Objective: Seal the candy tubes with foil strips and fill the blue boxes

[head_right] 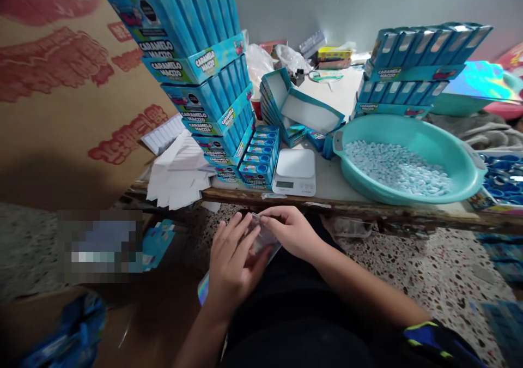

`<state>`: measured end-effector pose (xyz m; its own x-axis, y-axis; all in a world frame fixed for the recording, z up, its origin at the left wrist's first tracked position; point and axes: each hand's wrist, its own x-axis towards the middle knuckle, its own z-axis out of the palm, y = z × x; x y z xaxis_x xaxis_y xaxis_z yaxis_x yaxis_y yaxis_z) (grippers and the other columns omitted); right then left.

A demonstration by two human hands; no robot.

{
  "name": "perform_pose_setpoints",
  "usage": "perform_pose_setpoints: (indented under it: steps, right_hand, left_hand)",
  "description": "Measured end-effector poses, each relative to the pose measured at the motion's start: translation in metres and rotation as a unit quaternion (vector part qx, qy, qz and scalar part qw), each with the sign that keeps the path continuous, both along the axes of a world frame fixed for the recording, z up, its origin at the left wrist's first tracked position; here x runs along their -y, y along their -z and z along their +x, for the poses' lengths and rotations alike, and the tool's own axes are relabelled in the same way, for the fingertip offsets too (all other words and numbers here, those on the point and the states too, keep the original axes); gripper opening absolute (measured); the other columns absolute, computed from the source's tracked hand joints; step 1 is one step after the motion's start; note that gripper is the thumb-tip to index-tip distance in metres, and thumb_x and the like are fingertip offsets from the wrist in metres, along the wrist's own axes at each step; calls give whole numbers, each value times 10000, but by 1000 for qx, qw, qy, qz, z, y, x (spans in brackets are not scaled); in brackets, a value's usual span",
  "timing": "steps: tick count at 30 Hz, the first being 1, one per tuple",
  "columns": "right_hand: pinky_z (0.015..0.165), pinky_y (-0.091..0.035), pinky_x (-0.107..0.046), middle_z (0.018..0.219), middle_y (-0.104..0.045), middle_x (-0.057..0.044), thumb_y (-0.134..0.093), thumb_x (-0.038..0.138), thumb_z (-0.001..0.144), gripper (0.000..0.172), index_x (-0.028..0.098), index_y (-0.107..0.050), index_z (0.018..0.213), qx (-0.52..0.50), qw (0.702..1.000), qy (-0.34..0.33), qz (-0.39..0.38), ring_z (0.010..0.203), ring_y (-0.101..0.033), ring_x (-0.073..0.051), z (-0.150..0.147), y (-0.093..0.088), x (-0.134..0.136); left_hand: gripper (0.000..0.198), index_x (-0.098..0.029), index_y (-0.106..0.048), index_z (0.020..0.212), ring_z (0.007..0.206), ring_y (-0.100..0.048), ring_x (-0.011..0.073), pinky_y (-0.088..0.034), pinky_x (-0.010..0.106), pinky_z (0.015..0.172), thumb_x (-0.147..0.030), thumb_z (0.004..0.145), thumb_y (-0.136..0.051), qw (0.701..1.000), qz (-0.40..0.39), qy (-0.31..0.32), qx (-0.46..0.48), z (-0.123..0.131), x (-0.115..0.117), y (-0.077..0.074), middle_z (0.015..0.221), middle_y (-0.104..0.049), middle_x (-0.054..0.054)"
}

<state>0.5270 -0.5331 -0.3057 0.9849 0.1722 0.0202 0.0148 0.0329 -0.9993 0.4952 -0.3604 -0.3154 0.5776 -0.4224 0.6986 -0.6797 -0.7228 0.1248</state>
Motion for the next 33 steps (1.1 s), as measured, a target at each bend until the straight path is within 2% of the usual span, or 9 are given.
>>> perform_pose_setpoints:
  steps: [6, 13, 17, 21, 23, 25, 27, 30, 33]
  right_hand:
    - [719, -542, -285, 823, -766, -34, -622, 322, 855, 219, 209, -804, 902, 29, 999, -6, 16, 776, -691, -186, 8, -5, 3]
    - [749, -563, -301, 869, -782, -47, -622, 315, 870, 206, 225, -806, 892, 38, 998, 34, 34, 808, -717, -204, 13, 4, 24]
    - [730, -568, -310, 795, -769, -53, -655, 374, 854, 220, 208, -798, 841, 19, 997, 63, 49, 777, -715, -211, 23, 5, 44]
    - [591, -539, -271, 720, -743, -41, -671, 410, 846, 251, 189, -790, 850, 0, 991, 120, 56, 633, -664, -174, 36, -10, 71]
    - [590, -537, -264, 742, -747, -44, -671, 398, 849, 242, 188, -792, 860, 15, 988, 143, 52, 642, -665, -171, 38, -23, 83]
    - [633, -548, -272, 772, -752, -46, -669, 380, 856, 223, 195, -794, 866, 40, 986, 157, 46, 693, -685, -180, 36, -34, 92]
    - [675, -559, -283, 802, -758, -45, -663, 359, 865, 202, 206, -794, 875, 60, 983, 168, 46, 733, -697, -184, 30, -41, 96]
    - [684, -563, -284, 814, -764, -35, -659, 326, 866, 170, 214, -787, 868, 72, 977, 194, 54, 723, -695, -173, 16, -40, 96]
    - [669, -561, -274, 813, -769, -30, -664, 307, 855, 151, 217, -785, 861, 66, 970, 226, 56, 717, -695, -169, 2, -31, 92]
  left_hand:
    - [362, -159, -645, 1163, 1159, -676, 252, -410, 470, 1130, -161, 820, -762, 997, -70, -22, 34, 12, 11, -3, 1157, -748, 127]
    - [371, -180, -665, 1142, 982, -745, 201, -501, 436, 1059, -38, 803, -716, 990, -107, 15, 85, 46, 33, 0, 961, -794, 50]
    - [303, -199, -663, 1081, 944, -758, 190, -559, 425, 1005, -40, 824, -684, 989, -84, 87, 84, 51, 47, -7, 962, -791, 30]
    - [354, -204, -630, 1125, 986, -742, 201, -609, 415, 938, -31, 819, -671, 974, -121, 187, 32, 53, 71, -25, 997, -769, 29]
    - [462, -171, -588, 1238, 1066, -711, 234, -602, 417, 940, -67, 805, -711, 977, -137, 162, 33, 61, 86, -36, 1053, -742, 74]
    - [578, -133, -534, 1342, 1118, -677, 266, -586, 410, 942, -168, 809, -755, 985, -141, 91, 37, 71, 99, -44, 1132, -704, 133]
    - [590, -130, -523, 1379, 1102, -667, 269, -569, 401, 943, -250, 844, -740, 990, -128, 47, 20, 80, 108, -48, 1163, -685, 154]
    - [485, -169, -556, 1369, 1059, -673, 245, -553, 377, 941, -219, 901, -669, 993, -81, 81, 2, 84, 111, -45, 1130, -702, 127]
    - [484, -170, -566, 1366, 1103, -667, 251, -551, 365, 932, -158, 891, -664, 991, -47, 119, 28, 79, 107, -35, 1168, -700, 142]
